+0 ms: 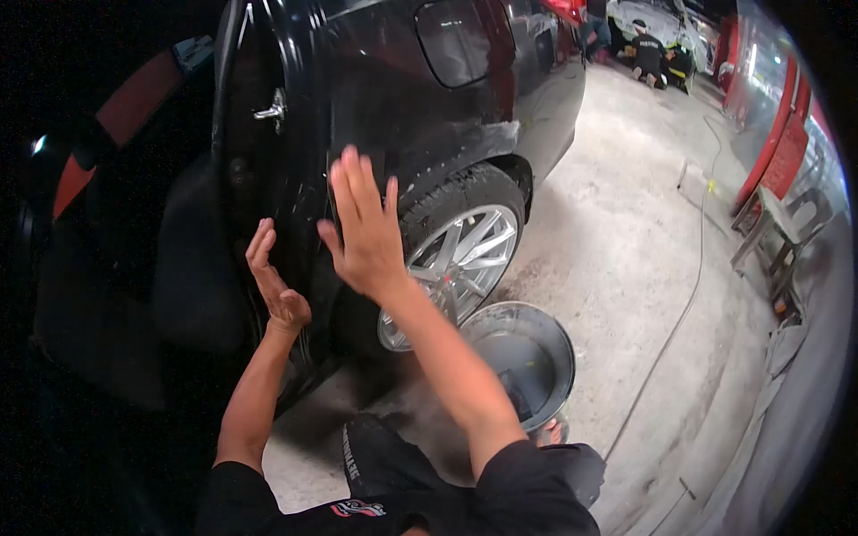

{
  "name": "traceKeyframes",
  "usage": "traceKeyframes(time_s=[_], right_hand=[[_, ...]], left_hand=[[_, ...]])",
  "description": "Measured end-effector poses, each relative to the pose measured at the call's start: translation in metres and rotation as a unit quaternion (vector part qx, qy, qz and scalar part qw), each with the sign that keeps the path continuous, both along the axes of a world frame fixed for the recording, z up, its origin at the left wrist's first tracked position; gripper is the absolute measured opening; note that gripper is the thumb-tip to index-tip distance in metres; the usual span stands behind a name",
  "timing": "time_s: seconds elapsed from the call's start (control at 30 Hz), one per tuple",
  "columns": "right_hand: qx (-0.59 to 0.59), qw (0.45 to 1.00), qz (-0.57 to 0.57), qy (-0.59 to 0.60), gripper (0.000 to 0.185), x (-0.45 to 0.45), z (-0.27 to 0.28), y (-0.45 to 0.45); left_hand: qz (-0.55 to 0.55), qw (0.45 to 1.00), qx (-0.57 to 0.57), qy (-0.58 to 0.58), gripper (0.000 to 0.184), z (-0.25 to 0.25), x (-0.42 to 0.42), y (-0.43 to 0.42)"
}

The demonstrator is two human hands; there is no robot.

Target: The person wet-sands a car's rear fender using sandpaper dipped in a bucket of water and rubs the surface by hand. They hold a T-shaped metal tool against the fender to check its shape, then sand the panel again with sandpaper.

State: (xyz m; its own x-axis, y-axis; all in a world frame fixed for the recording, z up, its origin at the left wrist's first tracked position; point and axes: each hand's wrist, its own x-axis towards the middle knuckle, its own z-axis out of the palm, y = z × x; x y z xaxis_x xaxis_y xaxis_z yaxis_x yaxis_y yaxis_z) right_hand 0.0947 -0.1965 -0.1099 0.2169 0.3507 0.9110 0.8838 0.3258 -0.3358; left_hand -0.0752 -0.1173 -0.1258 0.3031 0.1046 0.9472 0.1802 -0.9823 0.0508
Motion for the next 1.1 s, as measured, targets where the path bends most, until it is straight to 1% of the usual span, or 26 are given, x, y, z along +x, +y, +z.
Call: traceKeyframes(time_s=[0.03,0.1,0.17,0.2,0.23,0.3,0.37,0.43,0.47,0.57,0.6,0.63,0.67,0.73,0.77,0.83,0.9,0.93,0.97,1.03,1.1], right_hand=[[-0.018,1.000,0.007,-0.005,0.069,-0.005,-0.001,-0.008],[0.025,0.998,-0.023,-0.047,0.068,0.019,0.020,0.011],[0.071,0.994,-0.052,-0.058,0.064,0.047,0.075,0.035],[0.074,0.993,-0.065,-0.058,0.064,0.056,0.095,0.044],[0.074,0.993,-0.077,-0.058,0.063,0.059,0.103,0.048],[0.061,0.996,-0.048,-0.037,0.063,0.041,0.076,0.033],[0.051,0.999,-0.004,-0.008,0.063,0.015,0.030,0.014],[0.009,1.000,-0.007,-0.024,0.063,0.011,0.004,0.005],[0.029,0.998,-0.023,-0.044,0.062,0.019,0.020,0.009],[0.097,0.989,-0.081,-0.079,0.056,0.063,0.105,0.052],[0.100,0.989,-0.079,-0.071,0.056,0.066,0.117,0.056],[0.101,0.990,-0.078,-0.063,0.057,0.065,0.120,0.059],[0.087,0.992,-0.068,-0.053,0.058,0.059,0.106,0.052],[0.070,0.995,-0.047,-0.049,0.060,0.035,0.060,0.028],[0.048,0.999,-0.004,-0.025,0.062,0.022,0.031,0.017],[0.004,0.998,-0.021,-0.052,0.063,0.026,0.013,0.012],[0.059,0.993,-0.056,-0.089,0.060,0.045,0.061,0.031],[0.077,0.990,-0.074,-0.098,0.055,0.058,0.093,0.045],[0.083,0.990,-0.069,-0.085,0.052,0.066,0.122,0.052],[0.093,0.990,-0.071,-0.078,0.052,0.066,0.126,0.057],[0.059,0.993,-0.061,-0.084,0.055,0.050,0.087,0.037]], left_hand=[[0.004,1.000,-0.003,0.000,0.089,0.001,0.000,-0.001],[0.009,1.000,-0.007,0.011,0.089,0.002,-0.003,-0.001],[0.000,1.000,-0.006,-0.001,0.090,0.000,-0.001,0.003],[-0.004,1.000,-0.010,-0.004,0.090,-0.003,-0.001,0.003],[0.000,1.000,-0.012,-0.001,0.090,-0.004,-0.001,0.003],[0.007,1.000,-0.018,0.001,0.090,-0.002,-0.002,-0.001],[0.008,1.000,-0.015,0.004,0.089,0.000,-0.002,-0.001],[0.012,1.000,-0.017,0.004,0.089,-0.002,-0.003,-0.003],[0.015,1.000,-0.016,0.006,0.088,-0.001,-0.003,-0.003],[-0.014,1.000,-0.021,-0.008,0.087,-0.006,-0.001,0.005],[-0.027,0.999,-0.025,-0.019,0.087,-0.008,0.000,0.007],[-0.023,0.999,-0.023,-0.016,0.087,-0.007,0.000,0.007],[-0.020,0.999,-0.025,-0.011,0.086,-0.007,-0.001,0.005],[-0.019,0.999,-0.025,-0.009,0.086,-0.004,-0.002,0.003],[-0.018,0.999,-0.027,-0.008,0.086,-0.004,-0.003,0.003],[-0.009,1.000,-0.023,-0.007,0.086,-0.003,-0.003,0.004],[0.006,1.000,-0.017,0.006,0.086,-0.001,-0.006,0.002],[0.005,1.000,-0.016,0.000,0.086,-0.003,-0.006,0.003],[0.003,1.000,-0.017,-0.004,0.085,-0.004,-0.005,0.004],[-0.005,1.000,-0.023,-0.012,0.084,-0.007,-0.003,0.005],[-0.024,0.999,-0.028,-0.023,0.081,-0.005,-0.003,0.005]])
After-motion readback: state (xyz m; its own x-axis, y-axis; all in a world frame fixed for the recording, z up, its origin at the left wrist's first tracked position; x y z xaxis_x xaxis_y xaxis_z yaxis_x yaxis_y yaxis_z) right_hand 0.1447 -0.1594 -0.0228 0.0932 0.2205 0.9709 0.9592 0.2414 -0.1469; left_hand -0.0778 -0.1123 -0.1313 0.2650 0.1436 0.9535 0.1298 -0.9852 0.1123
